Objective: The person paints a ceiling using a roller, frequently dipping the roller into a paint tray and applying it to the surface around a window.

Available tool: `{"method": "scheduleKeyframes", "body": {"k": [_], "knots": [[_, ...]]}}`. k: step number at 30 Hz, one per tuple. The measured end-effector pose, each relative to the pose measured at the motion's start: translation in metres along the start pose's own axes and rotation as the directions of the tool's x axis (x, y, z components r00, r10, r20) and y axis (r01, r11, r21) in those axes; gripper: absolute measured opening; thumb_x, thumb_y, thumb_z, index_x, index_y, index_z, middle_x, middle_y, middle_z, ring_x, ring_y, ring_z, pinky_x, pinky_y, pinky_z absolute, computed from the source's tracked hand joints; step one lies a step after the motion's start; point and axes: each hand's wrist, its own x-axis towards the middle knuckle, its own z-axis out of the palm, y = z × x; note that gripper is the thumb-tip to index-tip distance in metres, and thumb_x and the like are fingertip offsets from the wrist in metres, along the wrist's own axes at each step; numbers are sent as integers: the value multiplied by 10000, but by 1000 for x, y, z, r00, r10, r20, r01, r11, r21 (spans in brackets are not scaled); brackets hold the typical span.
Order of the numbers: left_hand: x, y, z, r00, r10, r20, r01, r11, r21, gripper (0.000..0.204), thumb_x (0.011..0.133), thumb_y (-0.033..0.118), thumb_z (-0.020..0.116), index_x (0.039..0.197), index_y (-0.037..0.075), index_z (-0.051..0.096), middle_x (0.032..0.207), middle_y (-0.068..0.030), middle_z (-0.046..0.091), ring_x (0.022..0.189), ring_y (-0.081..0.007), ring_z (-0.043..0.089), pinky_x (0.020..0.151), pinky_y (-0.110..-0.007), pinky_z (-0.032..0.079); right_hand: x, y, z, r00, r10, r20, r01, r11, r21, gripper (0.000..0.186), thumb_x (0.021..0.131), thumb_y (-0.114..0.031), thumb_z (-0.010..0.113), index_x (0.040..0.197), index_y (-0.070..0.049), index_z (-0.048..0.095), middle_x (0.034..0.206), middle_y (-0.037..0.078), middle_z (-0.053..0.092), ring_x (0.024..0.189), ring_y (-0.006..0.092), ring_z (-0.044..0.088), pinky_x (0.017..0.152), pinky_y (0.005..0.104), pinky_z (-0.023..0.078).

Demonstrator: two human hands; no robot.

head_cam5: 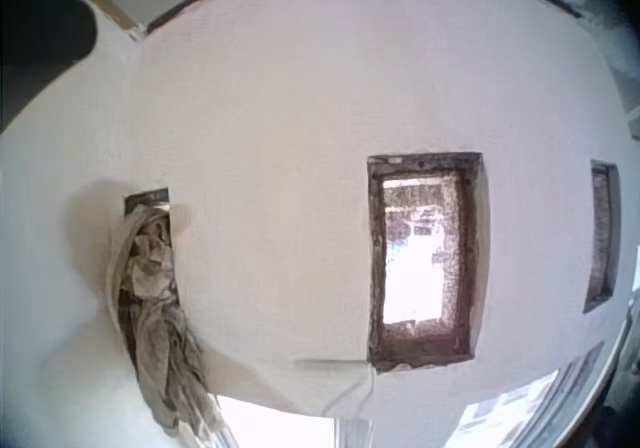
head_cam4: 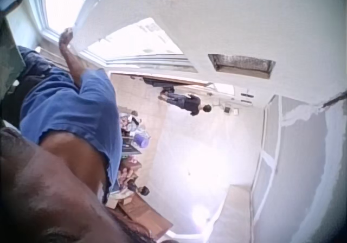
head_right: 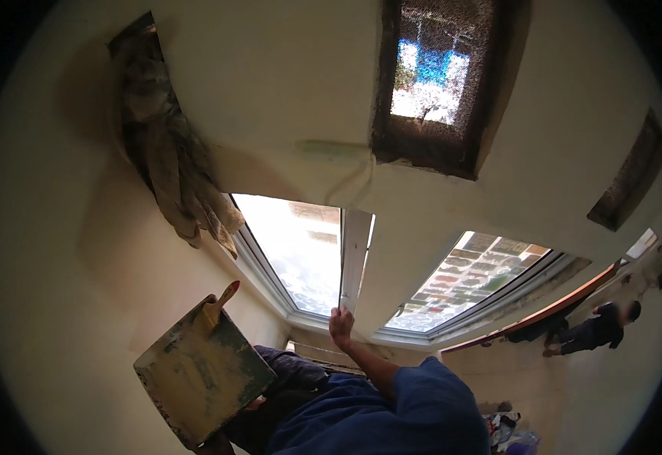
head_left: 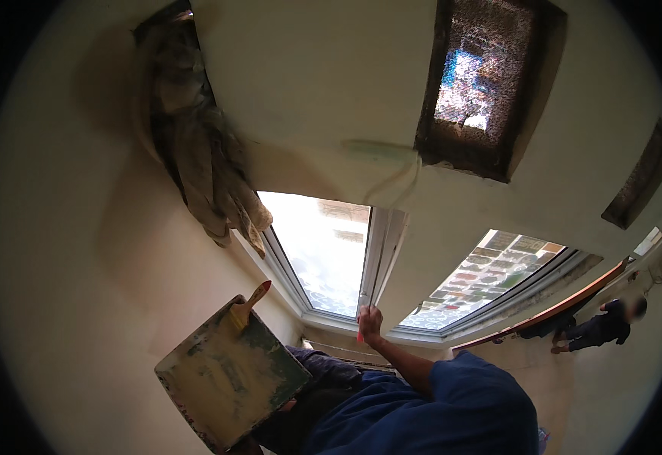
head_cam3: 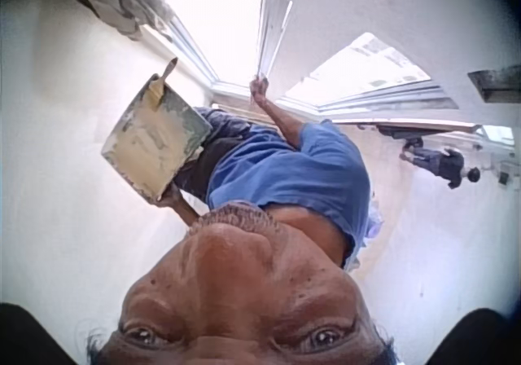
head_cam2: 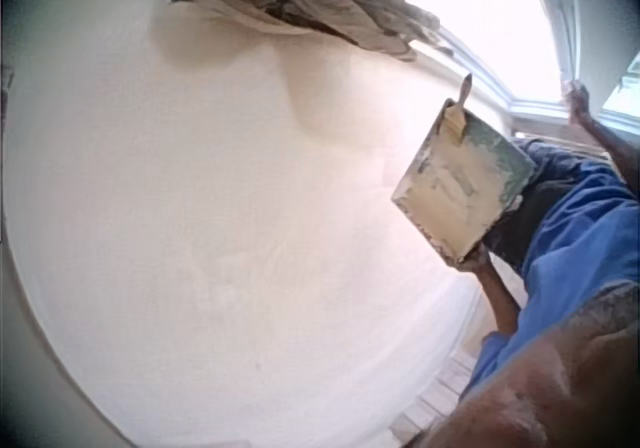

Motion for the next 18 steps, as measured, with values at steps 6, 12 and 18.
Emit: {"method": "scheduleKeyframes", "body": {"k": [6,12,18], "knots": [[-6,25,23,980,-197,-37,181,950,-256,664,738,381,582,1311,84,427,1352,-187,409,1197,-372,435,954,-587,390,41,-140,-10,999,45,7,-46,966,256,216,795,-156,509,634,-11,495,535,151,530,481,278,532,510,403,418],[-6,18,25,979,-201,21,197,930,-310,660,747,378,577,1315,83,420,1365,-181,394,1204,-368,428,959,-586,385,20,-20,-12,999,-22,-32,21,1000,-21,239,768,-196,467,650,11,488,654,253,535,658,414,542,650,506,403],[0,11,20,988,-152,17,151,950,-274,656,755,375,572,1320,82,412,1377,-175,379,1211,-363,422,965,-585,381,5,-88,-16,995,79,62,-83,994,71,215,804,-180,474,663,-20,508,577,153,547,508,276,554,540,417,438]]}}
